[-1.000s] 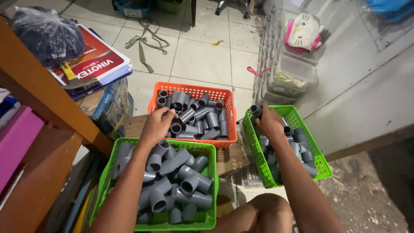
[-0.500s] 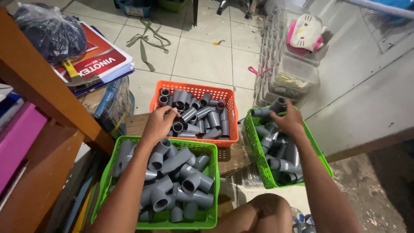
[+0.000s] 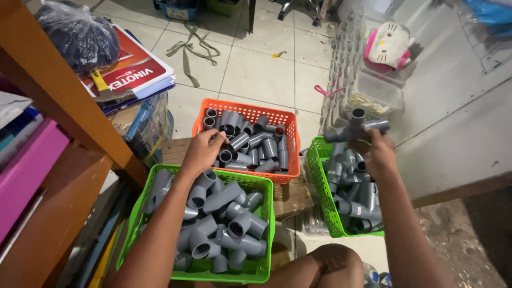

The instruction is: Sorting PVC pipe fittings by type from a central basket into separate containers.

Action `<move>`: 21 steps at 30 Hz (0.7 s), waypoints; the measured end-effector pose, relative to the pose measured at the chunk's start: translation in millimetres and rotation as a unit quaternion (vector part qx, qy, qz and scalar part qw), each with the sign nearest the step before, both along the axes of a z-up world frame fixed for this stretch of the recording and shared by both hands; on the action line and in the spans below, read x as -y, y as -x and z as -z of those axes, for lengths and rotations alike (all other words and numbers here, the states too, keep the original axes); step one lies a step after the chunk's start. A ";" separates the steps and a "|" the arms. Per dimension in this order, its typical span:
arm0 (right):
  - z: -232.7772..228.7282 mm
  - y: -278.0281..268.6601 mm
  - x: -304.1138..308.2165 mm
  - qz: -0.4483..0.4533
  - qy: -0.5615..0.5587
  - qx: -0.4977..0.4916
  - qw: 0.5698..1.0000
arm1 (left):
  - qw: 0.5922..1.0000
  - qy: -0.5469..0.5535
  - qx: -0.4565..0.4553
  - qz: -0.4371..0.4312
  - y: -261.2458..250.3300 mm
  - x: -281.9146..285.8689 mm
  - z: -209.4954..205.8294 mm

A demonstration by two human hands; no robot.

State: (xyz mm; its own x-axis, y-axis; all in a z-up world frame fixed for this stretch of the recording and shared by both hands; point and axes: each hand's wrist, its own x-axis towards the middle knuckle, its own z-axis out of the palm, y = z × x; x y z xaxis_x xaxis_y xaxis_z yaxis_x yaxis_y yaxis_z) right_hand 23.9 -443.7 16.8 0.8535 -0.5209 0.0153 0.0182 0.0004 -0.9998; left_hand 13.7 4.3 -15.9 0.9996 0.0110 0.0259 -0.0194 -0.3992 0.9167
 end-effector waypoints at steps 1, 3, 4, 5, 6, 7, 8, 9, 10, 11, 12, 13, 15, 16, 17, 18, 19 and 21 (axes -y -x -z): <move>-4.1 1.7 -17.0 -0.017 -0.034 0.011 0.999 | 1.000 0.004 -0.002 0.002 1.2 -0.2 0.6; 6.1 -2.3 -40.5 -0.038 -0.068 0.023 0.997 | 1.000 0.008 -0.002 0.000 2.7 0.4 0.0; 21.0 -8.6 -48.1 -0.050 -0.070 0.031 0.996 | 1.000 0.021 -0.009 0.006 3.0 0.1 -1.2; 35.6 -14.7 -55.9 -0.062 -0.073 0.039 0.995 | 0.999 0.035 -0.015 0.012 3.6 -0.4 -2.8; 33.1 -11.9 -86.3 -0.068 -0.074 0.041 0.994 | 0.999 0.034 -0.013 0.006 3.2 -1.5 0.2; 30.4 -8.6 -116.4 -0.087 -0.091 0.028 0.992 | 0.998 0.048 -0.016 0.025 2.7 -2.7 3.1; 28.1 -4.8 -146.6 -0.104 -0.109 0.016 0.988 | 0.997 0.061 -0.019 0.046 1.3 -4.1 5.8; 23.7 -2.6 -173.1 -0.109 -0.111 0.019 0.988 | 0.997 0.058 -0.017 0.041 6.7 -3.0 -4.2; 18.8 0.2 -199.7 -0.131 -0.137 0.000 0.982 | 0.996 0.060 -0.027 0.052 11.2 -2.2 -14.7; 13.7 3.0 -226.0 -0.153 -0.163 -0.018 0.975 | 0.995 0.061 -0.038 0.064 15.5 -0.9 -25.2; 23.4 2.5 -236.7 -0.155 -0.166 -0.015 0.974 | 0.996 0.057 -0.036 0.063 8.3 -4.7 -8.0; 33.1 1.3 -247.3 -0.151 -0.122 -0.023 0.981 | 0.996 0.061 -0.043 0.055 0.3 -8.6 9.1; 39.9 3.0 -264.5 -0.149 -0.080 -0.028 0.985 | 0.996 0.063 -0.047 0.047 -19.5 -12.3 35.0; 38.6 9.3 -271.0 -0.144 -0.109 -0.028 0.983 | 0.997 0.054 -0.032 0.045 -27.9 -12.0 46.0; 38.0 15.1 -277.9 -0.140 -0.138 -0.029 0.980 | 0.998 0.046 -0.017 0.043 -36.7 -12.1 57.6; 39.7 13.3 -276.2 -0.140 -0.138 -0.032 0.980 | 0.998 0.046 -0.019 0.042 -31.3 -11.8 43.0; 42.4 11.5 -274.5 -0.125 -0.091 0.010 0.988 | 0.999 0.014 -0.026 0.043 -26.2 -11.4 29.3; 60.2 14.3 -265.1 -0.107 -0.037 0.037 0.993 | 0.998 -0.009 -0.047 0.048 -11.2 -6.0 21.0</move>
State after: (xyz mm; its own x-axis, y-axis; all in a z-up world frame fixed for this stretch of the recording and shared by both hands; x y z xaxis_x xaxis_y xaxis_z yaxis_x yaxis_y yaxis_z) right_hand 9.5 -178.7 -43.4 0.9429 -0.3293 0.0502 0.0831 0.0865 -0.9928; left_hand 24.9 10.3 -36.9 0.9941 -0.0837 -0.0692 0.0283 -0.4163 0.9088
